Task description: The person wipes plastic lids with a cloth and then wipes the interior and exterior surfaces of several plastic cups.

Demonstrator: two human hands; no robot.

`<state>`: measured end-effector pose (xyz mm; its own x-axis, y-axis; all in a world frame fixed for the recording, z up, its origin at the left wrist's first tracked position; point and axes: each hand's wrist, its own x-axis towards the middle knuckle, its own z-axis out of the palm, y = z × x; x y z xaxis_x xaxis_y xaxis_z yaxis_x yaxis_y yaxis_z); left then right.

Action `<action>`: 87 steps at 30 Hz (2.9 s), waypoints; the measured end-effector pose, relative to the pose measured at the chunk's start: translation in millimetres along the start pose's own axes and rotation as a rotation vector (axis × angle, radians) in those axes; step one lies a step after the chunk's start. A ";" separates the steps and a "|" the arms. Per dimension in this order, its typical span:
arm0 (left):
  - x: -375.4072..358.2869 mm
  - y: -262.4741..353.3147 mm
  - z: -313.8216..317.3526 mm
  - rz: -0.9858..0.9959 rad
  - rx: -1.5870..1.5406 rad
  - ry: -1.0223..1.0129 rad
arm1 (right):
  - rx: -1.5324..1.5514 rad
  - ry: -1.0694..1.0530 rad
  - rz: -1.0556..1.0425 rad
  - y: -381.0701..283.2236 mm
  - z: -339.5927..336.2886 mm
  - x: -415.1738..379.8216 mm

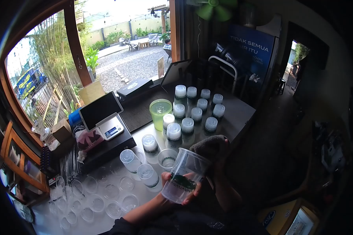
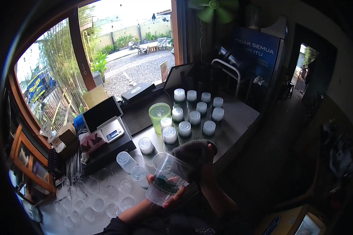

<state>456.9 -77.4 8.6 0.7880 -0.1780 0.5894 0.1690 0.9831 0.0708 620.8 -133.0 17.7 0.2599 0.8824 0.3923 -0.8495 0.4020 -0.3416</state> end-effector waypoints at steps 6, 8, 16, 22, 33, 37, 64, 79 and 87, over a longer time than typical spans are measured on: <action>33.8 15.2 -18.4 0.206 0.157 0.270 | -0.783 0.173 -0.430 -11.9 -15.6 11.5; 37.4 20.7 -39.5 0.176 0.246 0.239 | -0.901 0.289 -0.398 -18.0 -47.9 8.3; 112.5 43.0 -2.6 0.113 1.647 0.958 | -1.544 -0.070 -0.671 -96.5 17.0 69.1; 128.4 39.6 -41.1 0.083 1.368 0.895 | -1.570 -0.174 -0.532 -122.7 10.2 74.5; 127.7 9.6 -104.9 0.095 -0.073 -0.233 | -2.038 -0.350 -1.050 -132.4 -67.6 90.5; 107.0 16.1 -76.1 0.114 0.622 0.525 | -0.393 -0.243 -0.202 -147.7 -109.8 82.2; 63.7 30.1 -52.5 0.230 2.156 1.790 | -1.031 0.221 0.130 -104.2 -88.7 65.9; 48.5 5.3 -80.7 0.194 1.995 1.569 | -1.414 -0.373 0.293 -107.7 -55.2 75.1; 53.6 -12.6 -15.5 -0.074 2.036 1.289 | -1.766 -0.663 -0.052 -56.9 -78.5 71.2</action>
<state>506.2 -100.0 26.8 0.7612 0.6481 0.0251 0.2788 -0.3619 0.8896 723.7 -73.9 -2.1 -0.2952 0.8116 0.5041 0.6483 0.5577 -0.5183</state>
